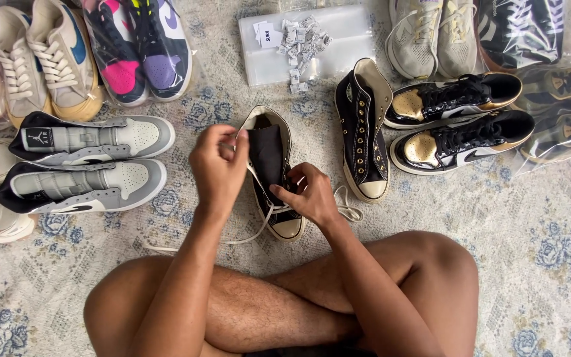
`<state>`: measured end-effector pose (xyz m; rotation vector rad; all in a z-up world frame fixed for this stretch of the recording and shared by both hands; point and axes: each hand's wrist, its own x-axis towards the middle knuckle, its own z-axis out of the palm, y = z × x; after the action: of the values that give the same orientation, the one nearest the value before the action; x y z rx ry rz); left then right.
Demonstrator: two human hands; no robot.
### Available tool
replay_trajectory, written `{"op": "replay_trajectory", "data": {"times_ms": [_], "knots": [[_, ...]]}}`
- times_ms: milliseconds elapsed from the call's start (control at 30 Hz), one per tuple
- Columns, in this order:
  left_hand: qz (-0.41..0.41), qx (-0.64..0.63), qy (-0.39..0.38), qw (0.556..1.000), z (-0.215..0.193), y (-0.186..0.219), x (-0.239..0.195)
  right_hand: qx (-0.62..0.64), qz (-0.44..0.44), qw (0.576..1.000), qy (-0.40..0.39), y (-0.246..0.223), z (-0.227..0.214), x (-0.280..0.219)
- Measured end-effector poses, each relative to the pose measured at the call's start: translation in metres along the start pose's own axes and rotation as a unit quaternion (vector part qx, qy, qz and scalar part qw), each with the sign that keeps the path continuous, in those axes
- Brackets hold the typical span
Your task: The person sits on a rug surrounded by various sneakers and laces a black high-top sneaker with white laces. They thread the laces through the eyelets, pull them tight, and adjust the tongue of the shoe.
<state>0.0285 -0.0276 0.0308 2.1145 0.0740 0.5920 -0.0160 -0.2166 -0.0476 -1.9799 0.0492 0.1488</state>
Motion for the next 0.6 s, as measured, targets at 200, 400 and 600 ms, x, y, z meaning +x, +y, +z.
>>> {"op": "replay_trajectory", "data": {"times_ms": [200, 400, 600], "knots": [[-0.316, -0.047, -0.203, 0.926, -0.009, -0.019, -0.004, -0.009, -0.039, 0.999, 0.026, -0.012, 0.003, 0.008], [-0.337, -0.156, -0.331, 0.868, 0.001, 0.073, -0.014, 0.058, -0.119, 0.986, -0.102, -0.039, 0.021, 0.002], [-0.281, -0.262, -0.350, 0.855, 0.003, 0.078, -0.026, 0.042, -0.180, 0.977, -0.110, -0.025, 0.037, 0.001]]}}
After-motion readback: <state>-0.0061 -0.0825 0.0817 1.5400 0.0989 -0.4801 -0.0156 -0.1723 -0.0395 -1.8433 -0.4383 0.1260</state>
